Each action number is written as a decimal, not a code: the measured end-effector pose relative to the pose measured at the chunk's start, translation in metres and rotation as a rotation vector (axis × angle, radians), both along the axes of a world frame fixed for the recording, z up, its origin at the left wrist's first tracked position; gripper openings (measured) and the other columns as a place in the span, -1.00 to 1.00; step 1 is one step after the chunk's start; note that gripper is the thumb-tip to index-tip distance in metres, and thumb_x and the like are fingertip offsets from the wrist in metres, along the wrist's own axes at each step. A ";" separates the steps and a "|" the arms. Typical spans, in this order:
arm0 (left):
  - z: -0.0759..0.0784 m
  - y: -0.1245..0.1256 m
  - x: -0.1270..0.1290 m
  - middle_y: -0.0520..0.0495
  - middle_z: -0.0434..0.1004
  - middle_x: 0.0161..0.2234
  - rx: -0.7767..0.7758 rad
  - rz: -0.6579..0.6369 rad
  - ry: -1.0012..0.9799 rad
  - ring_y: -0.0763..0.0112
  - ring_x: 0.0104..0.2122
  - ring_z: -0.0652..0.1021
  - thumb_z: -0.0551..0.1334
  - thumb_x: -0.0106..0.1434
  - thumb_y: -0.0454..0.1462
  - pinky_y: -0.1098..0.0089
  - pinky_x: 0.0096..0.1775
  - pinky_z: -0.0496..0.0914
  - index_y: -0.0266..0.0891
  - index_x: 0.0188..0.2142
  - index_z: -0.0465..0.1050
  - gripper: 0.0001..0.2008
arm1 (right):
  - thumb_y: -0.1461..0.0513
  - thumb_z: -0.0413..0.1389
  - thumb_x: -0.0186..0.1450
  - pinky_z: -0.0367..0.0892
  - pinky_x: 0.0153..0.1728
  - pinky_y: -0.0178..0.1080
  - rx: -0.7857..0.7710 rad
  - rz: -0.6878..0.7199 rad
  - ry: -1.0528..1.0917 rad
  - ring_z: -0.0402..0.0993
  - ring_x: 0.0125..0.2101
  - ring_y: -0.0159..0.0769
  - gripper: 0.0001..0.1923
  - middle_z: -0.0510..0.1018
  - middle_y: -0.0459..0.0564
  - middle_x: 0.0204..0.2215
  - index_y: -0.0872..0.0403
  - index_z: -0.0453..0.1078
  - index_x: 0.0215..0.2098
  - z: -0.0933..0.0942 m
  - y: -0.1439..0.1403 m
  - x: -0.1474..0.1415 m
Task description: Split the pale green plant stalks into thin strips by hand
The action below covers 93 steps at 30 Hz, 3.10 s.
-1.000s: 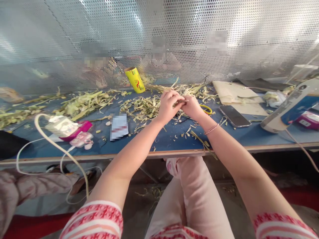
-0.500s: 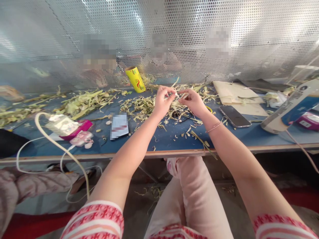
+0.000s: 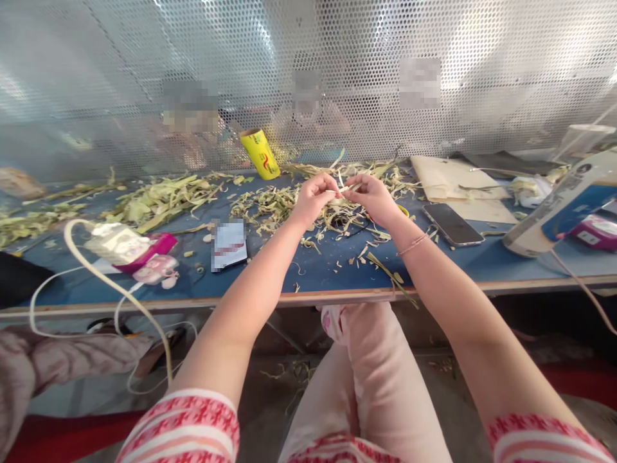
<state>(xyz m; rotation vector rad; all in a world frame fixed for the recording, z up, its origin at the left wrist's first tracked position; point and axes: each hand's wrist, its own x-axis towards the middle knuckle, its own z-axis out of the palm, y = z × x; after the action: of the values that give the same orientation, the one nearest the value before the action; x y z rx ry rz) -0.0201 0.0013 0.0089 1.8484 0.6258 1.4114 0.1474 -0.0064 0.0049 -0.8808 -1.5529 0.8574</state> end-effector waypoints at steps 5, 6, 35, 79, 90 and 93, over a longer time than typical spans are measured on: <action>-0.001 0.005 0.000 0.03 0.46 -0.56 -0.083 -0.048 -0.073 0.54 -0.51 0.46 0.09 0.14 -0.29 0.42 -0.39 0.36 -0.25 -0.50 0.42 -0.83 | 0.27 0.28 0.10 0.13 -0.51 -0.35 -0.019 -0.007 0.006 0.22 -0.59 -0.53 -0.75 0.33 -0.22 -0.64 0.12 0.36 -0.28 -0.001 0.002 0.000; 0.000 0.005 0.000 0.02 0.46 -0.57 -0.095 -0.050 -0.082 0.54 -0.52 0.46 0.09 0.17 -0.26 0.42 -0.39 0.36 -0.25 -0.51 0.42 -0.79 | 0.27 0.28 0.10 0.15 -0.51 -0.35 -0.018 -0.008 0.010 0.24 -0.58 -0.53 -0.75 0.35 -0.21 -0.63 0.12 0.36 -0.28 -0.001 0.003 0.000; -0.004 0.005 0.005 0.09 0.46 -0.53 -0.164 0.019 -0.115 0.60 -0.48 0.47 0.32 0.02 -0.36 0.48 -0.33 0.38 -0.21 -0.38 0.54 -0.87 | 0.20 0.31 0.07 0.30 -0.39 -0.32 -0.052 0.012 0.086 0.33 -0.52 -0.49 -0.69 0.40 -0.15 -0.57 0.13 0.36 -0.29 0.001 0.003 0.003; 0.001 -0.008 0.010 -0.05 0.65 -0.40 -0.023 0.260 0.160 0.41 -0.40 0.55 0.38 0.00 -0.30 0.36 -0.28 0.43 -0.22 -0.31 0.62 -0.80 | 0.27 0.20 0.10 0.20 -0.43 -0.32 0.002 -0.242 0.044 0.25 -0.57 -0.47 -0.85 0.35 -0.20 -0.61 0.07 0.33 -0.36 -0.001 0.015 0.011; -0.012 0.002 0.017 -0.05 0.42 -0.07 -0.216 0.174 -0.001 0.65 -0.47 0.41 0.41 -0.14 -0.41 0.40 -0.29 0.41 -0.19 -0.12 0.37 -0.46 | 0.28 0.20 0.10 0.20 -0.38 -0.30 0.087 -0.305 0.066 0.28 -0.47 -0.44 -0.84 0.37 -0.15 -0.50 0.07 0.33 -0.36 0.002 0.015 0.014; -0.014 0.003 0.019 -0.05 0.40 -0.11 -0.303 0.160 0.009 0.62 -0.43 0.42 0.42 -0.16 -0.41 0.39 -0.28 0.42 -0.22 -0.13 0.37 -0.46 | 0.30 0.20 0.09 0.24 -0.30 -0.28 0.140 -0.320 0.046 0.31 -0.43 -0.42 -0.86 0.42 -0.12 -0.44 0.07 0.33 -0.38 0.004 0.014 0.015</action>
<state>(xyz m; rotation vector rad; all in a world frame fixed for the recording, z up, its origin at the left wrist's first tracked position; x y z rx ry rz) -0.0015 0.0039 -0.0052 1.5945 0.9545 1.3249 0.1625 0.0072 0.0090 -0.9682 -1.3673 0.5297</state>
